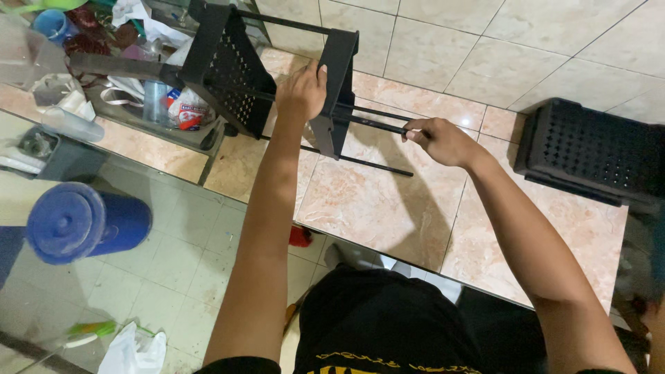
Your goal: The person disassembles a black plastic storage rack on a tiled floor, pulling metal rods out of the plastic baskets and laying the rods and baskets aside. They then place a basket on the floor and begin reinserting rods into it.
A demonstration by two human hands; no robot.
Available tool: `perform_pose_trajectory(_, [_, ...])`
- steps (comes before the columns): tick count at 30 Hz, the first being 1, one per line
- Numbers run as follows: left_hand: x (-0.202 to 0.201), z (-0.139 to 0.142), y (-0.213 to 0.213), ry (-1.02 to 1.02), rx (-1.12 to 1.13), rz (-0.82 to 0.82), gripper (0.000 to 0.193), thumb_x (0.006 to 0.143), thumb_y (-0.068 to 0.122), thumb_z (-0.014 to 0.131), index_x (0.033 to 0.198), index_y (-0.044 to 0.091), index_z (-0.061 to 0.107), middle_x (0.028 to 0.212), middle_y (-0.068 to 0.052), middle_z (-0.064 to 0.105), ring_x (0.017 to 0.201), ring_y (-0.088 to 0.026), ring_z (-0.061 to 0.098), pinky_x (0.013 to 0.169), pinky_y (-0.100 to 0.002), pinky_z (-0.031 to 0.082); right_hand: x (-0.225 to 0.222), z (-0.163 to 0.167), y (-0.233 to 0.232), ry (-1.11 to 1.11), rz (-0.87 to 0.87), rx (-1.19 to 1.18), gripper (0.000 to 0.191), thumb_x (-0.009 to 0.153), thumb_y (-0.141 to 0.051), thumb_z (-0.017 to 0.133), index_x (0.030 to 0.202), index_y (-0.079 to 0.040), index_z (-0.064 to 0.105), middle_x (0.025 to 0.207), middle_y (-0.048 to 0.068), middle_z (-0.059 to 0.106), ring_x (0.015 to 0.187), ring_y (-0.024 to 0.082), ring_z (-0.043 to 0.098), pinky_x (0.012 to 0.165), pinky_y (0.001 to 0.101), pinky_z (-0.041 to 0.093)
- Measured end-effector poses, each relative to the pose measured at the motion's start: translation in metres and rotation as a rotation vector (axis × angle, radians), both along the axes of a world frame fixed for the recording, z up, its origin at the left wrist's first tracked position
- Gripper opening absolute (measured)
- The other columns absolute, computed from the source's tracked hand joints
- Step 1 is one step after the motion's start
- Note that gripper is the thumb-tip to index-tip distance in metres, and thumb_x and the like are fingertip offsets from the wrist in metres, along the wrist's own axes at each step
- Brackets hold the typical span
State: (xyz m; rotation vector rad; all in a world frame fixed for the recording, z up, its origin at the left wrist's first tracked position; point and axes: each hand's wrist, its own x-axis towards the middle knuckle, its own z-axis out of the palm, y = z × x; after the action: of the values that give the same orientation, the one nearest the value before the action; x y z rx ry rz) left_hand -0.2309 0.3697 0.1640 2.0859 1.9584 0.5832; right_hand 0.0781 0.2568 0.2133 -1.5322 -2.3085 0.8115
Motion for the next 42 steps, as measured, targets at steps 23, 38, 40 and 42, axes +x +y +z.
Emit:
perform_pose_trajectory(23, [-0.004,0.002,0.002,0.003,-0.054,-0.006,0.047,0.107,0.044,0.035,0.127,0.012,0.062,0.122,-0.017,0.070,0.115,-0.039,0.063,0.098,-0.052,0.048,0.003,-0.013,0.016,-0.011,0.046,-0.238,0.032,0.110,-0.034,0.049,0.102,-0.007,0.063,0.083,0.028,0.061,0.087,0.045,0.060,0.078,0.0515,0.051])
perform_pose_trajectory(38, [0.000,0.012,-0.002,-0.007,-0.094,0.015,0.049,0.105,0.045,0.034,0.125,0.011,0.063,0.126,-0.018,0.067,0.117,-0.040,0.062,0.099,-0.055,0.046,-0.014,-0.008,-0.014,-0.287,-0.019,0.166,0.023,0.106,-0.032,0.050,0.115,-0.014,0.061,0.079,0.021,0.069,0.081,0.045,0.065,0.070,0.0558,0.048])
perform_pose_trajectory(40, [0.001,0.011,0.000,-0.006,-0.077,0.007,0.048,0.105,0.045,0.035,0.124,0.011,0.063,0.125,-0.017,0.068,0.117,-0.040,0.062,0.098,-0.055,0.047,-0.006,-0.010,0.003,-0.210,0.021,0.020,0.024,0.106,-0.032,0.048,0.112,-0.014,0.061,0.085,0.022,0.070,0.089,0.045,0.063,0.075,0.0557,0.047])
perform_pose_trajectory(42, [0.000,0.011,0.000,-0.008,-0.057,0.000,0.047,0.104,0.044,0.036,0.124,0.011,0.063,0.124,-0.018,0.068,0.116,-0.040,0.063,0.097,-0.054,0.047,0.002,-0.009,0.019,-0.103,0.068,-0.161,0.028,0.111,-0.032,0.047,0.106,-0.007,0.058,0.088,0.029,0.062,0.093,0.047,0.060,0.081,0.0535,0.050])
